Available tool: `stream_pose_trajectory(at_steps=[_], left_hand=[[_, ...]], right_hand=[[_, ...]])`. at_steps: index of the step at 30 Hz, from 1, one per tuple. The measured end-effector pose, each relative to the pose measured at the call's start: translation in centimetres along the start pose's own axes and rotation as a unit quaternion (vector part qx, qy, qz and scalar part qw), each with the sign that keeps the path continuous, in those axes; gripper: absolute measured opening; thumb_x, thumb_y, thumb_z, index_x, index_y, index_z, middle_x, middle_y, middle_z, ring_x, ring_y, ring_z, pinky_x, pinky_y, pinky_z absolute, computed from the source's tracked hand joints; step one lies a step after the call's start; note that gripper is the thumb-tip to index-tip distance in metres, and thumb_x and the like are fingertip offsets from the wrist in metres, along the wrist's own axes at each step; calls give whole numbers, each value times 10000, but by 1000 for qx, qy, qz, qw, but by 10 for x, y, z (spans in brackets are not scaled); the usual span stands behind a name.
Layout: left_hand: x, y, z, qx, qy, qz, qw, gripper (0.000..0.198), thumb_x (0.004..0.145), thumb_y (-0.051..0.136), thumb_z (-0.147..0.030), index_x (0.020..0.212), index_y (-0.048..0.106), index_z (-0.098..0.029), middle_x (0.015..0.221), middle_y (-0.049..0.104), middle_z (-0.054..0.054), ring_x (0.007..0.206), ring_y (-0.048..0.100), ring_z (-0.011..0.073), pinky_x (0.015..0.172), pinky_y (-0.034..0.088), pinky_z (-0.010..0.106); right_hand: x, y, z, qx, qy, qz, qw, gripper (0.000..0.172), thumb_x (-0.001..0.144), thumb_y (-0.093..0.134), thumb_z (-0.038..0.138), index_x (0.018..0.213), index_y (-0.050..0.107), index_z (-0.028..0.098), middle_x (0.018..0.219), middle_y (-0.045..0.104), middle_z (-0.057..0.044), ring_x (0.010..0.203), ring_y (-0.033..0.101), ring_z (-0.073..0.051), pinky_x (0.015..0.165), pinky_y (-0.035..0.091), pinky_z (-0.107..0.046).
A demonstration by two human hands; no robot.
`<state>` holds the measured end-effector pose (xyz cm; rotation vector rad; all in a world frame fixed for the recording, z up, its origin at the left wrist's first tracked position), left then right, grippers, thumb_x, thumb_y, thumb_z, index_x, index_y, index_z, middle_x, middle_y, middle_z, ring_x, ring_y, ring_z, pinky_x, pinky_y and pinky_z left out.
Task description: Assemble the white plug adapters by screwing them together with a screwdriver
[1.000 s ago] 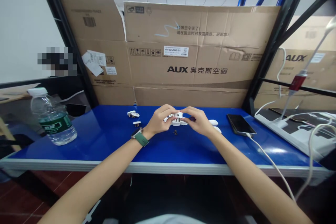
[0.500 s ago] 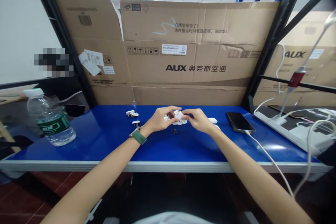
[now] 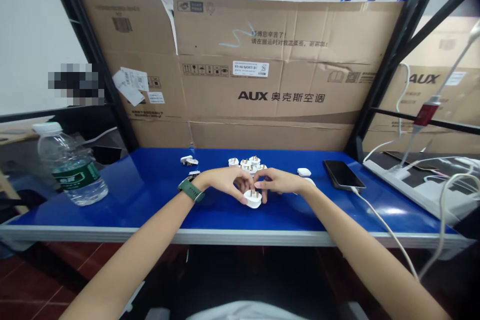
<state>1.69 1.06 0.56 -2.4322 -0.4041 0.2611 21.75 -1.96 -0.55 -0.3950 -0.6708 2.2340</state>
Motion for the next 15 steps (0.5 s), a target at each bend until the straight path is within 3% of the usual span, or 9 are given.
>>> stream_pose_trajectory(at_steps=[3, 5, 8, 12, 15], left_hand=[[-5, -1, 2, 51, -51, 49, 996, 464, 688, 890, -435, 1039, 702, -198, 813, 631, -8, 728, 597, 140, 668, 469, 248], [-8, -5, 4, 96, -65, 47, 992, 495, 641, 907, -464, 997, 685, -202, 718, 513, -49, 616, 476, 108, 567, 372, 233], [-11, -12, 7, 132, -78, 26, 988, 560, 608, 912, -503, 1019, 666, -213, 690, 408, -71, 566, 354, 93, 529, 287, 237], [-13, -15, 1, 125, -78, 20, 989, 690, 623, 901, -522, 1201, 651, -240, 699, 365, -73, 568, 331, 100, 531, 286, 238], [-12, -14, -5, 134, -46, 9, 990, 586, 731, 832, -521, 1230, 681, -252, 690, 329, -65, 559, 314, 99, 535, 277, 242]], right_hand=[[4, -6, 3, -137, -55, -124, 981, 247, 980, 591, 396, 968, 693, 172, 661, 702, -20, 638, 610, -145, 662, 438, -248], [8, -6, 2, -206, -92, -180, 957, 126, 947, 625, 251, 960, 730, 182, 784, 742, -34, 741, 659, -167, 749, 454, -271], [17, 1, -2, -264, -146, -168, 938, 186, 919, 636, 139, 1028, 767, 212, 1007, 761, -54, 933, 676, -190, 842, 452, -277], [26, 6, -13, -325, -116, -148, 927, 204, 932, 645, 159, 1052, 788, 240, 987, 729, -58, 910, 656, -190, 788, 435, -265], [30, 7, -17, -332, -109, -138, 927, 183, 926, 656, 156, 1013, 794, 239, 992, 724, -55, 926, 654, -185, 788, 432, -253]])
Point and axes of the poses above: each hand's wrist, its own x-axis towards the middle knuckle, its own y-axis out of the palm, z = x × y, the point moved 3 cm from there along x, towards the middle knuckle
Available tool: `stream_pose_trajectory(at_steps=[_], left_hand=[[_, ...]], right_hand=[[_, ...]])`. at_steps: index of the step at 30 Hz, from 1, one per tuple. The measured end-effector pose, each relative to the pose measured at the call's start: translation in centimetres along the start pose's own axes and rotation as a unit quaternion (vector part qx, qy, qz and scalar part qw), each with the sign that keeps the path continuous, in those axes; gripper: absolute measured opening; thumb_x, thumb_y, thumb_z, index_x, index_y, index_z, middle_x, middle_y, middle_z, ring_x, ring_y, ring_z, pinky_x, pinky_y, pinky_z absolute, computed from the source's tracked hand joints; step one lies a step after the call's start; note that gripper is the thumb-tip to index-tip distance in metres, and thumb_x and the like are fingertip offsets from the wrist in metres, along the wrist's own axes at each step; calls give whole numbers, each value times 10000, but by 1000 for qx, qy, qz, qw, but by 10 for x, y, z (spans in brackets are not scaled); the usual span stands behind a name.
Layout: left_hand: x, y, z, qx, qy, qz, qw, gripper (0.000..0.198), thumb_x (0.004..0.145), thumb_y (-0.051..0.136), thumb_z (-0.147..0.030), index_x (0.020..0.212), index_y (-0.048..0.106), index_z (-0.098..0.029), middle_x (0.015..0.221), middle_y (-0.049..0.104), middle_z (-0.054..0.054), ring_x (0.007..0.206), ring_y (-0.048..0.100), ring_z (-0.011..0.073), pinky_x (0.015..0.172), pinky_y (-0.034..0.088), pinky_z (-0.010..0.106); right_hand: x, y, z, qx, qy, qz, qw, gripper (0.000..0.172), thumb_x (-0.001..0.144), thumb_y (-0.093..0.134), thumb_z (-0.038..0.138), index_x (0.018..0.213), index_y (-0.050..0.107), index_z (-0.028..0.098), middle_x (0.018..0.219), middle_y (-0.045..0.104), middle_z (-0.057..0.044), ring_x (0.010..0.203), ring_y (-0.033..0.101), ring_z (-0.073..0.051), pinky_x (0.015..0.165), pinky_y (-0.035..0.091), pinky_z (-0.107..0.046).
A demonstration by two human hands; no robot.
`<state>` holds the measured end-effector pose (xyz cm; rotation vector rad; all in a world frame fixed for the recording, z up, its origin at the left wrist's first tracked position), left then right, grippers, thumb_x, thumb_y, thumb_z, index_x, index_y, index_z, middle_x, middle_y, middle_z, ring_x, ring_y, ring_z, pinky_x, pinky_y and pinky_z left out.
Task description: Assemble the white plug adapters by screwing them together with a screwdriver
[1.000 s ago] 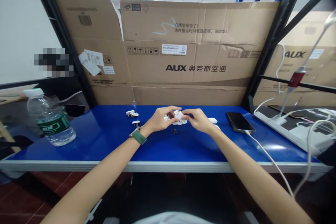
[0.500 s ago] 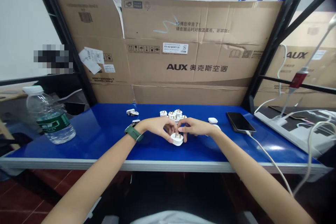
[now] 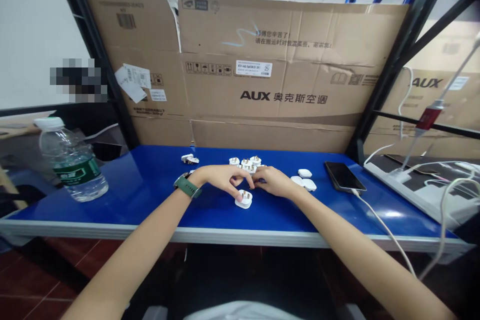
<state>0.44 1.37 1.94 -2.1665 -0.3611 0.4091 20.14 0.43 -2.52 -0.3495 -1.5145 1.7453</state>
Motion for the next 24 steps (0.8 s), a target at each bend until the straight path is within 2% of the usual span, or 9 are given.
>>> stream_pose_trajectory(at_steps=[6, 9, 13, 16, 20, 22, 24], left_hand=[[6, 7, 3, 8, 14, 3, 1000, 444, 722, 844, -470, 1077, 770, -214, 670, 366, -53, 561, 331, 95, 525, 261, 245], [8, 9, 6, 17, 10, -17, 1000, 452, 732, 835, -477, 1100, 778, -221, 657, 375, -54, 554, 337, 94, 520, 252, 247], [11, 12, 4, 29, 16, -49, 998, 460, 773, 800, -503, 1140, 786, -225, 635, 399, -52, 537, 347, 91, 521, 256, 251], [13, 14, 2, 30, 7, -55, 998, 474, 780, 798, -507, 1160, 787, -224, 620, 447, -50, 528, 382, 89, 528, 287, 243], [15, 15, -1, 56, 8, -71, 996, 470, 752, 834, -506, 1135, 802, -234, 717, 611, -15, 617, 525, 111, 598, 377, 232], [17, 17, -4, 78, 33, -96, 992, 452, 734, 850, -517, 1086, 816, -237, 857, 696, 23, 733, 600, 142, 665, 416, 236], [19, 19, -9, 90, 59, -123, 986, 429, 724, 858, -525, 1037, 824, -233, 1011, 735, 55, 865, 642, 176, 733, 440, 243]], right_hand=[[0, -1, 0, -18, 20, -2, 1000, 150, 924, 677, 179, 1009, 786, 237, 1027, 749, -48, 973, 676, -197, 808, 442, -250], [-2, -3, 3, -45, 43, -13, 998, 175, 937, 630, 149, 1012, 772, 220, 1053, 767, -66, 1011, 690, -217, 804, 444, -257], [-5, -11, 1, -47, 86, -36, 995, 194, 925, 600, 122, 987, 763, 206, 1044, 779, -87, 970, 716, -226, 759, 449, -258], [-7, -19, -2, -10, 99, -87, 991, 199, 906, 596, 101, 963, 758, 200, 1028, 783, -79, 939, 720, -219, 780, 461, -268], [-11, -32, -1, 86, 59, -169, 980, 195, 880, 598, 106, 997, 732, 186, 999, 774, -52, 904, 705, -193, 798, 482, -273], [-14, -37, 3, 147, 25, -167, 975, 190, 869, 620, 136, 1016, 726, 193, 991, 767, -31, 877, 695, -175, 785, 489, -265], [-16, -41, 10, 192, -10, -135, 972, 164, 870, 642, 167, 998, 739, 198, 991, 766, -20, 867, 686, -166, 788, 489, -260]])
Point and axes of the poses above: each hand's wrist, its own x-axis towards the middle knuckle, its own y-axis out of the palm, z = x × y, the point moved 3 cm from there along x, towards the middle knuckle
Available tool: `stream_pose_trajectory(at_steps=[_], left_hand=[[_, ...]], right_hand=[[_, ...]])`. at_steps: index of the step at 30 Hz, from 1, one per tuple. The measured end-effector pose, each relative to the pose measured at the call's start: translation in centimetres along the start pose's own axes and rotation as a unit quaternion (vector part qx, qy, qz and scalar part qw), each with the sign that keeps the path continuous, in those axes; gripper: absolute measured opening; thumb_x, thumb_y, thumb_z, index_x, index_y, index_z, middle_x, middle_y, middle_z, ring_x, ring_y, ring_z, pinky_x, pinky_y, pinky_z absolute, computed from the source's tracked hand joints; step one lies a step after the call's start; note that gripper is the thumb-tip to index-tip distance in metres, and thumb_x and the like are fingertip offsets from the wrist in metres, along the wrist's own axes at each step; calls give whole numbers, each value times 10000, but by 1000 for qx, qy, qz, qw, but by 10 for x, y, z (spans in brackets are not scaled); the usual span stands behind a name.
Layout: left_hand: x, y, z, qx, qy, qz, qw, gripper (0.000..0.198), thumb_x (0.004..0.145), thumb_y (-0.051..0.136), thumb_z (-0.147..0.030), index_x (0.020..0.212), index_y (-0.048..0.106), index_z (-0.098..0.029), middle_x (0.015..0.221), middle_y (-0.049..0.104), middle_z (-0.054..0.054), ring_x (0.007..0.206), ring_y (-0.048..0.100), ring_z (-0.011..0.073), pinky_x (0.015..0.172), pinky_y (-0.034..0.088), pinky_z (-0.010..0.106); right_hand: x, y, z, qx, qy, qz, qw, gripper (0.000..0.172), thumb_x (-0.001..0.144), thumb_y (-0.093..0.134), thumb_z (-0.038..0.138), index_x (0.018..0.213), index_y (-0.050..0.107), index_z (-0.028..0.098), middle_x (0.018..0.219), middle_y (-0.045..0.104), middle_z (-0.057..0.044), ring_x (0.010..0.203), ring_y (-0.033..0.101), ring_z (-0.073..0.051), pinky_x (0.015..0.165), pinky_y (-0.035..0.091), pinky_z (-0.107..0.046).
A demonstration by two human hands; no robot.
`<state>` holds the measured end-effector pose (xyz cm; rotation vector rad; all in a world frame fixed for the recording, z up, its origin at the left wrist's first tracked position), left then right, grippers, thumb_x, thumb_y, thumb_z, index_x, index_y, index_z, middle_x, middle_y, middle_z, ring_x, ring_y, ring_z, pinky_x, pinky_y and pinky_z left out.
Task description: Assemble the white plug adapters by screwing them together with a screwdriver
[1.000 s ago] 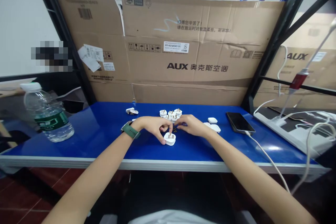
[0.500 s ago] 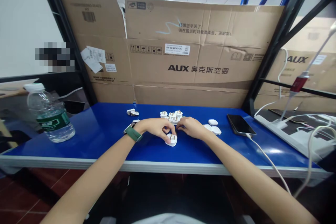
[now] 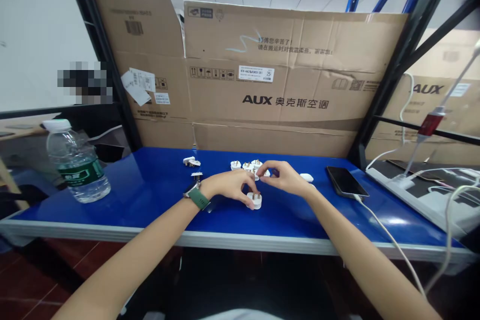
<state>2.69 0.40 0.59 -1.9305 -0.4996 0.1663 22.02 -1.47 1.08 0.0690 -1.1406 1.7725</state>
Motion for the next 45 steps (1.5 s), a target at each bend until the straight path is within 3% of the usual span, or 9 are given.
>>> stream_pose_trajectory(at_steps=[5, 12, 21, 32, 38, 40, 42, 45], left_hand=[[5, 5, -8, -18, 1, -19, 1000, 402, 756, 847, -479, 1066, 805, -226, 1014, 766, 37, 876, 671, 179, 781, 454, 247], [0, -3, 6, -20, -32, 14, 999, 452, 698, 868, -539, 1011, 809, -219, 937, 764, 32, 846, 658, 185, 744, 434, 252], [-2, -6, 8, -31, -62, 31, 997, 456, 661, 900, -500, 1020, 816, -231, 942, 767, 28, 841, 658, 174, 745, 435, 240], [-3, -6, 3, -27, -24, 27, 999, 388, 730, 859, -481, 1008, 806, -217, 913, 751, 26, 792, 625, 162, 692, 418, 241], [-4, -2, -8, 54, -5, 19, 998, 327, 762, 796, -336, 1043, 725, -183, 897, 677, 30, 762, 590, 166, 685, 420, 254], [-5, -1, -9, 74, -11, 17, 997, 333, 740, 777, -285, 1046, 708, -177, 885, 662, 24, 755, 583, 167, 678, 423, 254], [-5, -2, -7, 79, -20, 14, 997, 338, 723, 775, -277, 1038, 712, -174, 874, 658, 20, 739, 579, 160, 665, 423, 248], [-5, -4, -1, 57, -26, 18, 998, 336, 731, 804, -334, 1021, 742, -177, 883, 678, 23, 726, 591, 147, 655, 429, 236]], right_hand=[[-3, -5, 17, 32, -39, 71, 996, 212, 886, 602, 139, 1004, 771, 192, 989, 771, -31, 885, 679, -170, 796, 490, -262], [-12, -6, 19, -51, -69, 201, 976, 454, 781, 544, 25, 1086, 816, 222, 896, 757, -24, 730, 615, -140, 702, 451, -244], [-14, 5, 18, -95, -48, 258, 960, 511, 790, 545, 23, 1143, 813, 276, 813, 674, -14, 702, 575, -126, 690, 424, -237], [-17, 12, 39, -264, -45, 235, 935, 445, 787, 606, 70, 1045, 836, 350, 942, 717, -45, 731, 605, -168, 598, 328, -269], [-13, 9, 26, -138, -64, 206, 967, 438, 794, 551, 26, 1016, 843, 265, 892, 736, -36, 751, 628, -148, 725, 443, -248], [-11, 3, 22, -105, -76, 166, 978, 441, 793, 537, 16, 1022, 837, 243, 857, 738, -32, 769, 634, -156, 756, 458, -252], [-11, -2, 20, -81, -84, 133, 984, 423, 791, 528, 12, 990, 832, 228, 856, 748, -29, 795, 646, -164, 779, 467, -257], [-12, -4, 19, -71, -88, 133, 985, 389, 782, 522, 3, 925, 818, 211, 871, 763, -24, 806, 661, -166, 789, 470, -255]])
Point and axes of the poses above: each hand's wrist, its own x-axis towards the middle knuckle, its own y-axis out of the palm, z = x × y, the point moved 3 cm from there along x, towards the middle knuckle
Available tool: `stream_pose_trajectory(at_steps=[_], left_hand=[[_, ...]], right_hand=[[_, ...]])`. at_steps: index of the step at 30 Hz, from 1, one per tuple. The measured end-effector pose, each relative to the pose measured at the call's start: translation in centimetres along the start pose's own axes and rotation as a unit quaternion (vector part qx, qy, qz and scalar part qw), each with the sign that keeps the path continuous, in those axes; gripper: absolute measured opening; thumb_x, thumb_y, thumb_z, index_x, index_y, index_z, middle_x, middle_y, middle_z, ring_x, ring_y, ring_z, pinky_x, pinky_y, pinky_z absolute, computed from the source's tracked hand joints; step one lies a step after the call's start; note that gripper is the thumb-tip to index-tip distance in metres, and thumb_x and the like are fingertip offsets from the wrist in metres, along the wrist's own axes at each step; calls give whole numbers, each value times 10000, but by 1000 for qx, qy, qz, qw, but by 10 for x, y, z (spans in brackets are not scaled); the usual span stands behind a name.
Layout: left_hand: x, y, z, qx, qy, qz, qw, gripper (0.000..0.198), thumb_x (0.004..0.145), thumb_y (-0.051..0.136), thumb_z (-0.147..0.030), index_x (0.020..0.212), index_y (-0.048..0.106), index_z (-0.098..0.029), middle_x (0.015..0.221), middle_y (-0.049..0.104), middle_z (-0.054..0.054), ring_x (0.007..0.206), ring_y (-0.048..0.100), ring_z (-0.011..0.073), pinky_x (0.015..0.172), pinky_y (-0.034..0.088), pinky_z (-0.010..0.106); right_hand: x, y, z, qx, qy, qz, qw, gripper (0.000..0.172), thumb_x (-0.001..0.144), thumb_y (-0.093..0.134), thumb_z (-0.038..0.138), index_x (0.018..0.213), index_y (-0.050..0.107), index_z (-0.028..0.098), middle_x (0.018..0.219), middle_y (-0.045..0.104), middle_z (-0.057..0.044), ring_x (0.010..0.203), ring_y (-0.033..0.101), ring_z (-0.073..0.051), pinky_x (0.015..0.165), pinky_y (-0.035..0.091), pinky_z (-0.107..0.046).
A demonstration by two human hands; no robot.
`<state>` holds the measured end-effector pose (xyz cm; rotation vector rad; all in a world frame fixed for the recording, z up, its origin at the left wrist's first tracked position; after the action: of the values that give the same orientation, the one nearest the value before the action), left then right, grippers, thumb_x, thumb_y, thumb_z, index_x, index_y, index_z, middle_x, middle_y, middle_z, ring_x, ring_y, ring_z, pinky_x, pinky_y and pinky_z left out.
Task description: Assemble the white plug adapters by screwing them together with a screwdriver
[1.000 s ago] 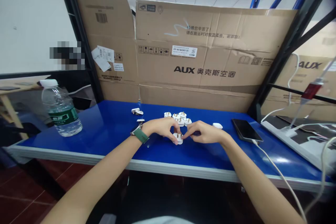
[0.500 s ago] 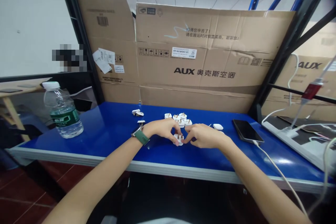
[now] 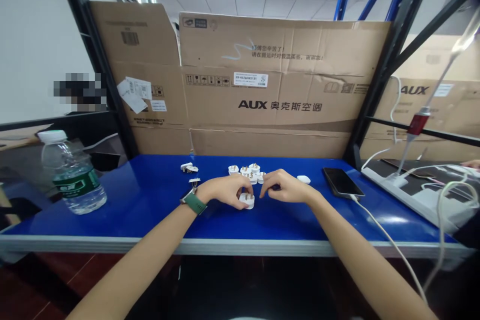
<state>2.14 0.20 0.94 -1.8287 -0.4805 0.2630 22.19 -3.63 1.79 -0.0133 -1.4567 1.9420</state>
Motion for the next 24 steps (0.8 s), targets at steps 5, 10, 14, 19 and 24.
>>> stream_pose_trajectory(at_steps=[5, 10, 14, 19, 24], left_hand=[[-1, 0, 7, -63, 2, 24, 998, 463, 690, 874, -456, 1048, 770, -181, 957, 722, 48, 731, 622, 141, 641, 451, 224], [-1, -1, 10, -104, -3, 2, 995, 403, 687, 869, -398, 1010, 777, -174, 936, 728, 48, 737, 638, 139, 647, 484, 220], [-1, -12, 18, -227, -26, -89, 969, 465, 726, 846, -416, 1098, 751, -154, 1056, 728, 80, 785, 672, 146, 671, 536, 237], [0, -17, 29, -312, -56, -141, 938, 515, 718, 863, -420, 1114, 738, -115, 981, 738, 91, 722, 687, 149, 653, 560, 257], [0, -13, 26, -329, -59, -106, 936, 444, 752, 847, -417, 1076, 761, -126, 879, 737, 65, 667, 677, 133, 649, 555, 247]], right_hand=[[-1, 1, -7, -52, 50, -24, 997, 394, 852, 505, 39, 1109, 761, 192, 922, 762, -40, 747, 643, -155, 719, 444, -248], [-2, 1, -11, -13, 78, -26, 997, 301, 986, 501, 180, 1223, 685, 195, 761, 720, -6, 648, 620, -142, 653, 440, -232], [0, -4, -10, 9, 48, -117, 992, 206, 973, 604, 266, 1131, 718, 198, 1002, 762, -63, 864, 687, -173, 756, 484, -247], [-1, -3, -7, 21, 36, -178, 983, 329, 965, 633, 279, 1286, 675, 217, 1001, 761, -57, 777, 669, -149, 685, 487, -232], [3, 10, -1, -6, 8, -115, 993, 400, 966, 635, 261, 1365, 647, 242, 991, 771, -59, 861, 687, -179, 798, 508, -271]])
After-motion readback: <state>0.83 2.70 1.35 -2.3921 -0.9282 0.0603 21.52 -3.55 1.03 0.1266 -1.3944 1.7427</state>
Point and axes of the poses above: each hand's wrist, its own x-axis towards the middle knuckle, its own y-axis out of the palm, z = x × y, the point moved 3 cm from there along x, towards the middle knuckle
